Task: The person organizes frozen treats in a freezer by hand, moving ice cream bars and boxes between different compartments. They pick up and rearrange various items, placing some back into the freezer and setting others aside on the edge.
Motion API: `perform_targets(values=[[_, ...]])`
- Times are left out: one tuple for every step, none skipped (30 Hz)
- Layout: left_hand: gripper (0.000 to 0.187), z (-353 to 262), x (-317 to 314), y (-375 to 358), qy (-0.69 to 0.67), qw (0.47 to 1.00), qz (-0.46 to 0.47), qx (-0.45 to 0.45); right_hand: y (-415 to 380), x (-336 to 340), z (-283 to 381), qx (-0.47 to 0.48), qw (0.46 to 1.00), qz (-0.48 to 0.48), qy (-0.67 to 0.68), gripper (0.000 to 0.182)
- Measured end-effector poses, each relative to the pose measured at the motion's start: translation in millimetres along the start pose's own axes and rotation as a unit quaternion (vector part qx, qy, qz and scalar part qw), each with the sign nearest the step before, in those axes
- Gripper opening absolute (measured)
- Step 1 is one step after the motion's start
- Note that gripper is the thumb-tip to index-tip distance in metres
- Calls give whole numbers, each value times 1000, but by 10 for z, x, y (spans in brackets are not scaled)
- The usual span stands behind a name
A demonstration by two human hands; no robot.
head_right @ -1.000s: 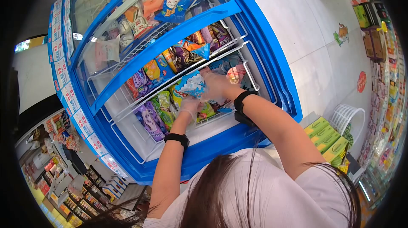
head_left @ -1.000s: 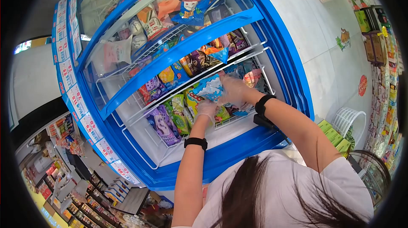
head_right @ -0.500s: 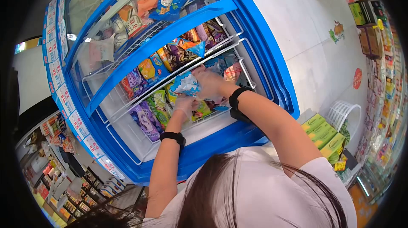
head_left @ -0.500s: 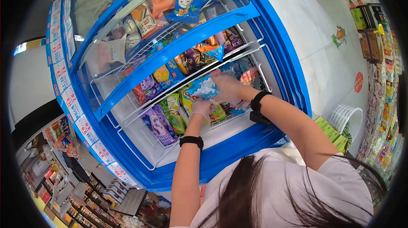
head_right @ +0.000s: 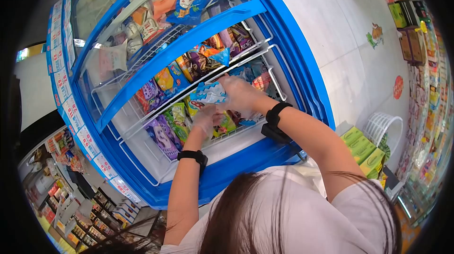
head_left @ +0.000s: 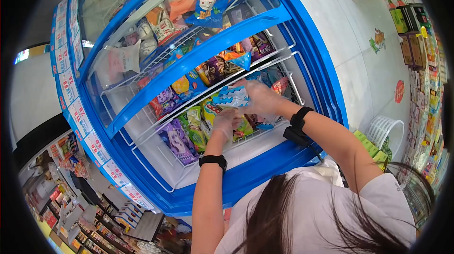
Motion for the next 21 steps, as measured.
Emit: perform_targets(values=[[21,-19,-8,-40,-42,999,-12,3,-13,51,-22,-38,999,4,3,68],[21,-39,-24,-77,-84,996,-23,6,-30,110,25,-38,999,5,3,68],[21,-41,-5,-66,-85,996,-23,5,-59,219,133,-5,999,-13,44,65],[20,-112,26,-47,-55,998,-16,-27,-98,329,239,28,995,-31,85,62],[18,-172,37,-30,-26,998,-8,-59,-134,390,300,28,996,-31,84,62],[18,-196,6,-47,-26,998,-8,-59,-181,451,331,16,992,-40,117,61],[19,-290,-76,-81,61,996,-2,-67,-237,527,395,4,987,-48,150,60],[19,-381,-176,-106,147,986,4,-75,-321,657,552,26,988,-75,131,58],[19,-388,-259,-109,146,986,4,-75,-382,693,596,26,988,-74,131,58],[19,-507,-452,-127,314,941,8,-129,-458,729,560,4,987,-79,143,55],[20,-580,-685,-155,470,864,11,-178,-544,768,547,-19,984,-83,155,53],[20,-508,-741,-44,464,868,8,-178,-669,907,707,9,983,-113,146,49],[20,-477,-884,73,557,802,5,-213,-743,917,741,11,984,-105,141,49],[21,-405,-1011,153,643,726,1,-244,-835,946,705,-9,982,-117,147,49],[21,-397,-1071,130,635,732,-6,-245,-928,971,672,-29,980,-128,152,49],[19,-508,-1082,12,606,751,-62,-254,-1002,965,703,-25,982,-117,147,49],[18,-624,-1074,-111,574,767,-119,-261,-1120,1029,691,-43,977,-154,138,48],[17,-697,-1150,-202,597,770,-105,-199,-1237,1094,682,-59,972,-189,129,47],[17,-727,-1161,-214,587,777,-115,-197,-1293,1097,726,-54,975,-176,125,47],[18,-729,-1333,-192,679,699,-81,-208,-1378,1124,672,-93,965,-191,153,47],[20,-676,-1484,-162,762,610,-44,-215,-1463,1138,581,-133,952,-208,181,47]])
Point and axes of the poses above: each hand's wrist, its own y-axis towards the middle knuckle, its own x-axis out of the back of the hand, z = x × y, the point moved 9 cm from there along y, towards the middle knuckle, and after that the axes turned 12 degrees about z, right-handed, at the moved point
